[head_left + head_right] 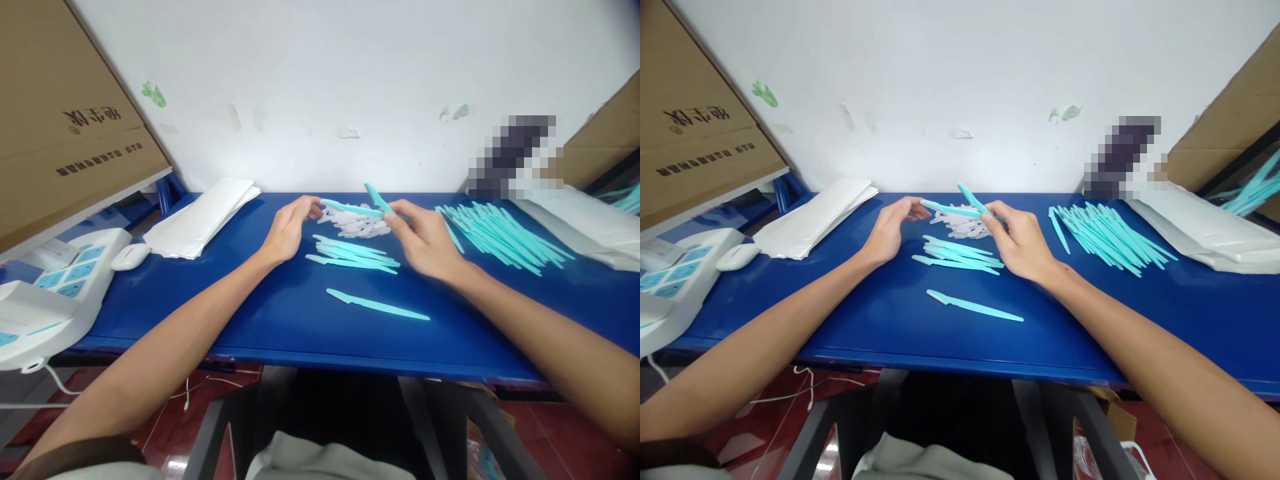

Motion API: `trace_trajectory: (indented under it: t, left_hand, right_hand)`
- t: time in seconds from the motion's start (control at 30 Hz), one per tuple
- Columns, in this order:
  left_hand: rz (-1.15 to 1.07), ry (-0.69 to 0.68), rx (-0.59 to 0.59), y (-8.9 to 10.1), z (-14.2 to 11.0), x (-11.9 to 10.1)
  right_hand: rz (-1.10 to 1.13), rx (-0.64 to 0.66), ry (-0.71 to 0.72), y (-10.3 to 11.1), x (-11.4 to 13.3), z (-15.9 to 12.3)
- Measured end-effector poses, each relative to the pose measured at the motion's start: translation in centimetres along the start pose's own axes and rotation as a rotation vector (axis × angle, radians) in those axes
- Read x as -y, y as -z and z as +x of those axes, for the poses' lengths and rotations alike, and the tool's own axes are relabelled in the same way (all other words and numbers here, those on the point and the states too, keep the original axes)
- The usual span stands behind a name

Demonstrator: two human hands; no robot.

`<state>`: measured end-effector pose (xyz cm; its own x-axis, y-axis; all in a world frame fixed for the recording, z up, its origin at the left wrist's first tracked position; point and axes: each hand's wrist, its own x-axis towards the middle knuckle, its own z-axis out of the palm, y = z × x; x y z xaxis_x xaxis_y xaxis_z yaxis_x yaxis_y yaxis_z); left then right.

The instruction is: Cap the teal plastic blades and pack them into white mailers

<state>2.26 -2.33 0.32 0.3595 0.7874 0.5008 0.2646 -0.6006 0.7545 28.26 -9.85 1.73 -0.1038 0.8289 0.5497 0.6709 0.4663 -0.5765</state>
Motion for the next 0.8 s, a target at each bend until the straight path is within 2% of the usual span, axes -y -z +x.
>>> trace_trajectory:
  t: [0.07, 0.13, 0.2, 0.27, 0.47, 0.63, 0.8]
  left_hand:
    - [0.298, -0.064, 0.121, 0.6, 0.2, 0.7]
    - [0.494, -0.093, 0.269, 1.0, 0.2, 1.2]
    - [0.558, -0.081, 0.378, 1.2, 0.1, 1.5]
    - [0.593, -0.067, 0.429, 1.3, 0.1, 1.4]
    - [0.756, -0.101, 0.38, 2.2, 0.1, 1.1]
    - [0.888, -0.093, 0.396, 3.4, 0.2, 1.8]
    - [0.97, -0.017, 0.402, 3.6, 0.1, 2.1]
  right_hand:
    - [0.021, -0.043, -0.04, 0.1, -0.3, 0.2]
    - [0.032, -0.069, -0.054, 0.1, -0.5, 0.4]
    - [0.023, -0.073, -0.061, 0.2, -0.7, 0.5]
    - [0.006, -0.074, -0.078, 0.4, -0.7, 0.5]
    - [-0.039, -0.081, -0.147, 0.7, -0.7, 0.5]
    - [-0.025, -0.064, -0.186, 0.4, -0.6, 0.2]
    - [-0.024, 0.033, -0.104, 0.4, 0.1, -0.3]
